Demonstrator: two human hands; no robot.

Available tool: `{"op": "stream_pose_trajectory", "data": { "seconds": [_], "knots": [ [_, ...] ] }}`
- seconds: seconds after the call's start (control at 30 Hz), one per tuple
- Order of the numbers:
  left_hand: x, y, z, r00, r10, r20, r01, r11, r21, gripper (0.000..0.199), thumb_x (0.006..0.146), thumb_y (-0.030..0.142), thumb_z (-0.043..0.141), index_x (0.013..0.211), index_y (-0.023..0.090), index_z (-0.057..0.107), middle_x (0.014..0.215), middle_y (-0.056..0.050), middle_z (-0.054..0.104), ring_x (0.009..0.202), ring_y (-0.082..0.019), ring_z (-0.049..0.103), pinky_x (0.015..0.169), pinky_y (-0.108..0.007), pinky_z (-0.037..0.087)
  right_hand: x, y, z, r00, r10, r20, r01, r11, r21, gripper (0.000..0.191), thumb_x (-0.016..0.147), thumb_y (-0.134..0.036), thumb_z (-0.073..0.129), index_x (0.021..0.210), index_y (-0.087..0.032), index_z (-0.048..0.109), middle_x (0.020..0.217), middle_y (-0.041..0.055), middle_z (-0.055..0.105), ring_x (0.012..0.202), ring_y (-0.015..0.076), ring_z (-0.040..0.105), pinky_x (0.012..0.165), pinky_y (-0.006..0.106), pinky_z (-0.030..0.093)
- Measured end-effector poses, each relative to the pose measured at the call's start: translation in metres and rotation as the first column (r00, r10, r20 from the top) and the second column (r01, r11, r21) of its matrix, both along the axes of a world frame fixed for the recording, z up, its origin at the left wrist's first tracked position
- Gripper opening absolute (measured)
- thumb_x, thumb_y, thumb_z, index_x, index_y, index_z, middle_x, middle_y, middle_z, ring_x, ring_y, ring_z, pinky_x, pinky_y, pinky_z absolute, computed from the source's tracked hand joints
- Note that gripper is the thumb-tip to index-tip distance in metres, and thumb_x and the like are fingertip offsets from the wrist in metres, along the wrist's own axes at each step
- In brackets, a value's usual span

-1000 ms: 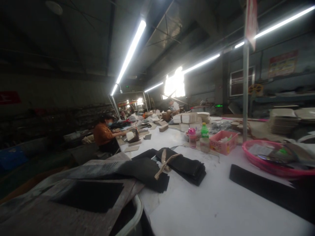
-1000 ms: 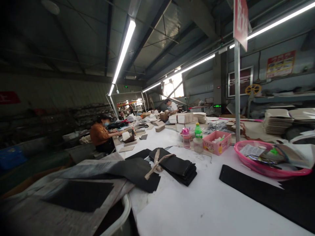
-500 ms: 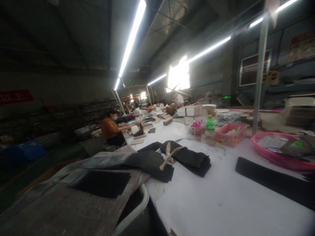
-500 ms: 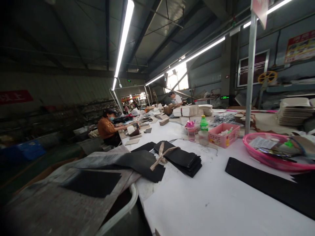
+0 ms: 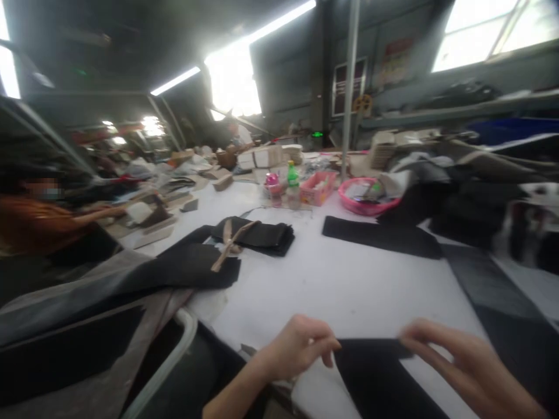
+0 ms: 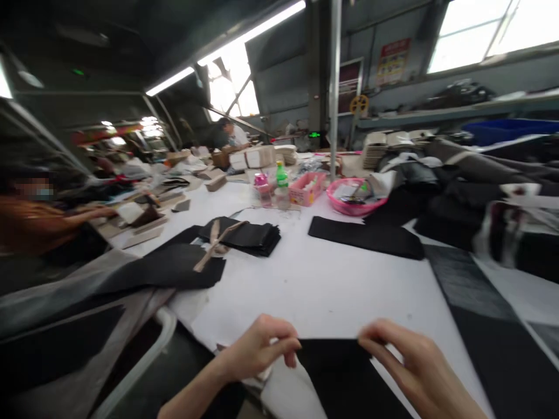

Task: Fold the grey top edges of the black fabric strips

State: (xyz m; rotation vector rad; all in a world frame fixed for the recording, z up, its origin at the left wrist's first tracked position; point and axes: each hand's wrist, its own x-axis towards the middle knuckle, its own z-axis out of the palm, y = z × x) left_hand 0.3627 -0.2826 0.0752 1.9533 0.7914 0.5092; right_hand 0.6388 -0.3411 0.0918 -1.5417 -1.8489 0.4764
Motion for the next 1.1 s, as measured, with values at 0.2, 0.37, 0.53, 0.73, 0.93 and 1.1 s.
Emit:
{"op": "stream_pose_trajectory", "data": {
  "seconds": [0.2,0.37,0.53,0.73,0.93,1.1],
  "knots": [
    [-0.007,0.011,-0.004,0.999,-0.03,-0.012,0.028,0.993,-0.117,0.039,0.096,0.039,0.04,0.08,0.018,0.069,0.078,-0.004,0.07,0.078,-0.015,0.063,0.08,-0.027,0.047,0.003,0.004,0.005,0.97,-0.014,-0.241,-0.046,0.969,-0.243,0.025,0.09,-0.039,0.052,0.08,-0.02,0.065,0.075,0.0016,0.065,0.071,0.0171,0.059,0.066,0.027,0.046],
    [-0.012,0.022,-0.018,0.978,0.205,-0.05,-0.203,0.979,0.03,0.033,0.094,0.04,0.043,0.104,0.019,0.067,0.085,-0.002,0.07,0.085,-0.017,0.064,0.086,-0.03,0.047,-0.001,0.008,-0.002,0.951,-0.026,-0.307,-0.057,0.964,-0.258,0.023,0.09,-0.035,0.053,0.08,-0.018,0.065,0.073,0.0009,0.064,0.069,0.015,0.055,0.063,0.026,0.043],
    [0.014,0.018,-0.01,0.986,0.165,0.013,-0.164,0.967,0.195,0.029,0.092,0.039,0.05,0.108,0.021,0.065,0.103,-0.005,0.067,0.095,-0.019,0.061,0.086,-0.029,0.047,-0.009,0.013,-0.003,0.95,-0.003,-0.312,-0.082,0.962,-0.26,0.02,0.089,-0.031,0.054,0.079,-0.018,0.065,0.072,0.0001,0.063,0.068,0.0142,0.054,0.063,0.025,0.042],
    [0.048,0.012,-0.001,0.996,0.086,-0.038,-0.074,0.966,0.248,0.025,0.093,0.032,0.048,0.081,0.02,0.066,0.08,-0.001,0.065,0.072,-0.013,0.057,0.069,-0.024,0.042,-0.016,0.018,-0.003,0.939,0.004,-0.345,-0.09,0.969,-0.232,0.018,0.087,-0.032,0.057,0.08,-0.018,0.065,0.075,0.0004,0.064,0.071,0.0143,0.055,0.065,0.026,0.042],
    [0.05,0.011,-0.001,0.998,0.055,-0.026,-0.044,0.949,0.311,0.023,0.094,0.027,0.045,0.082,0.019,0.063,0.078,-0.002,0.062,0.07,-0.013,0.054,0.068,-0.024,0.04,-0.025,0.022,-0.007,0.903,0.024,-0.428,-0.135,0.963,-0.232,0.014,0.084,-0.031,0.063,0.083,-0.018,0.068,0.077,-0.0003,0.066,0.072,0.0141,0.056,0.067,0.025,0.043],
    [0.04,0.011,-0.005,0.997,0.023,-0.076,0.007,0.927,0.374,0.02,0.095,0.026,0.044,0.084,0.019,0.061,0.076,-0.001,0.06,0.069,-0.013,0.052,0.067,-0.025,0.038,-0.03,0.02,-0.007,0.906,0.018,-0.423,-0.11,0.975,-0.193,0.015,0.086,-0.028,0.06,0.078,-0.018,0.068,0.074,-0.0006,0.066,0.072,0.0141,0.056,0.067,0.025,0.041]
  ]
}}
